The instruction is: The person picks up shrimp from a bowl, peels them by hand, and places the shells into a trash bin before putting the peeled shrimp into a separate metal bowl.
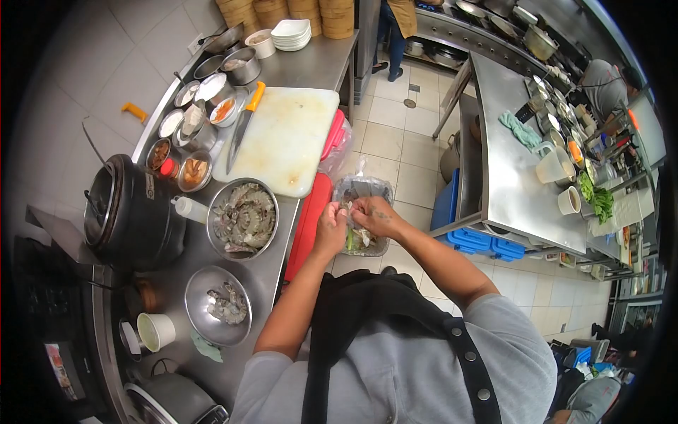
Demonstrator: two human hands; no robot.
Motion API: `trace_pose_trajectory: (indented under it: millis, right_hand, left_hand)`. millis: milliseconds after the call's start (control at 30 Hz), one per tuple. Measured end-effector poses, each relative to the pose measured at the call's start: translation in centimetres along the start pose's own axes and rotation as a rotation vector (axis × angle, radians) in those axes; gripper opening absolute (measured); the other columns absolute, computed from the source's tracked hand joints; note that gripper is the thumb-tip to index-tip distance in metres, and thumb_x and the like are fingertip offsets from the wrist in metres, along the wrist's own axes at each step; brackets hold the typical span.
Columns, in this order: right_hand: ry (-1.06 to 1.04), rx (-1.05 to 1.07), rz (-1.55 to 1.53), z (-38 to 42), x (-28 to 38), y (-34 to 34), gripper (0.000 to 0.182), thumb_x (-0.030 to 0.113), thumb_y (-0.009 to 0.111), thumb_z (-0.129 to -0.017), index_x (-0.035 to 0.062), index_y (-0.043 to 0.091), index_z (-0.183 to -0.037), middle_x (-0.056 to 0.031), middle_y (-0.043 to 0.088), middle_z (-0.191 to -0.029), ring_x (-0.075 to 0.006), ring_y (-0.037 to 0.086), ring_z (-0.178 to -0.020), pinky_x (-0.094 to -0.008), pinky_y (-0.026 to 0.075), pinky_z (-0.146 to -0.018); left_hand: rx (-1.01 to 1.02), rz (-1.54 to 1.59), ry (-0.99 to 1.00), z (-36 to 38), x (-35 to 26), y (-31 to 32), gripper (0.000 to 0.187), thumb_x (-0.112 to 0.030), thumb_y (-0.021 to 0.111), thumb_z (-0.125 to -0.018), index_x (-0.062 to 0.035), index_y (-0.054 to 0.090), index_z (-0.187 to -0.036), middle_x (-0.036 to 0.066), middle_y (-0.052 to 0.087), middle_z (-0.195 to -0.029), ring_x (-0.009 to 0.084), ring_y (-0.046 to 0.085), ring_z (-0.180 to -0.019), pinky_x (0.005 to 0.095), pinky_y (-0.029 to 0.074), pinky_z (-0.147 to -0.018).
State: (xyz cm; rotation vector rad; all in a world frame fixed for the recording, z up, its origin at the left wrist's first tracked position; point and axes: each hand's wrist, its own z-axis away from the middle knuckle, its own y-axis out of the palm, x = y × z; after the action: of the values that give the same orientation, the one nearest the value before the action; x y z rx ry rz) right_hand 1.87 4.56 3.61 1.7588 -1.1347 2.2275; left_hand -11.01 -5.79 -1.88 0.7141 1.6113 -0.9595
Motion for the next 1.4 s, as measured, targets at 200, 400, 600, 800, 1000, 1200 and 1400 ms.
trace_pose_trajectory:
  millis: [200,400,600,800,1000,1200,1400]
  right_hand:
    - [0.005,-0.142,-0.121,0.5,-1.7,1.7,0.021,0.018,0.059,-0.086,-0.0021,0.063,-0.086,-0.0172,0.06,-0.065,-0.0249,0.057,-0.057,-0.0379,0.046,-0.058]
    - [-0.042,-0.24,-0.09,-0.5,-1.6,2.6,0.025,0.022,0.059,-0.088,-0.0026,0.062,-0.085,-0.019,0.059,-0.064,-0.0251,0.056,-0.056,-0.039,0.045,-0.058]
    - [0.012,-0.095,-0.073,0.3,-0.9,1.9,0.025,0.021,0.058,-0.089,-0.0032,0.063,-0.085,-0.019,0.058,-0.065,-0.0229,0.054,-0.057,-0.0377,0.045,-0.058]
    - [0.066,-0.282,-0.136,0.5,-1.8,0.4,0.028,0.025,0.056,-0.091,-0.0016,0.067,-0.09,-0.0187,0.063,-0.072,-0.0263,0.06,-0.065,-0.0382,0.047,-0.064]
    - [0.062,-0.183,0.256,-0.4,-2.5,-1.6,0.03,0.028,0.054,-0.092,0.0028,0.068,-0.086,-0.0206,0.065,-0.087,-0.0382,0.06,-0.088,-0.0434,0.047,-0.078]
    - [-0.134,-0.452,0.061,-1.3,-0.8,-1.9,0.023,0.023,0.062,-0.084,0.0016,0.066,-0.081,-0.0185,0.063,-0.08,-0.033,0.061,-0.084,-0.0389,0.049,-0.074]
    - [0.027,-0.141,0.095,-0.6,1.4,-0.5,0.021,0.022,0.066,-0.081,0.0009,0.067,-0.078,-0.0132,0.066,-0.072,-0.0253,0.064,-0.068,-0.0368,0.049,-0.067]
  left_hand:
    - [-0.015,0.307,-0.187,0.2,-1.3,0.9,0.022,-0.015,0.05,-0.095,0.0032,0.056,-0.106,0.012,0.062,-0.094,0.0184,0.06,-0.084,0.0323,0.048,-0.076]
    - [-0.092,-0.04,-0.077,-0.1,1.0,1.3,0.023,-0.018,0.053,-0.094,0.0032,0.058,-0.1,0.013,0.061,-0.091,0.0217,0.06,-0.084,0.0337,0.048,-0.073]
    - [-0.227,-0.179,-0.085,-0.4,0.3,0.3,0.027,-0.021,0.054,-0.092,0.0056,0.058,-0.096,0.022,0.061,-0.087,0.035,0.06,-0.083,0.0413,0.047,-0.073]
    - [-0.109,0.349,-0.233,-1.1,1.4,-2.2,0.028,-0.026,0.049,-0.1,-0.0005,0.059,-0.105,0.005,0.065,-0.089,0.0127,0.06,-0.078,0.0284,0.049,-0.078]
    - [0.01,0.501,-0.338,-0.3,0.3,-2.5,0.03,-0.028,0.048,-0.1,-0.0008,0.059,-0.103,0.003,0.061,-0.082,0.0135,0.061,-0.073,0.0284,0.05,-0.07]
    - [0.061,0.447,-0.373,-0.1,-0.2,-2.2,0.029,-0.027,0.046,-0.1,-0.0007,0.058,-0.102,0.004,0.057,-0.081,0.0113,0.056,-0.069,0.0255,0.044,-0.068]
    - [-0.127,0.252,-0.251,-0.1,-1.1,-0.8,0.032,-0.028,0.04,-0.102,-0.0023,0.056,-0.114,0.003,0.057,-0.083,0.0118,0.053,-0.078,0.0263,0.043,-0.071]
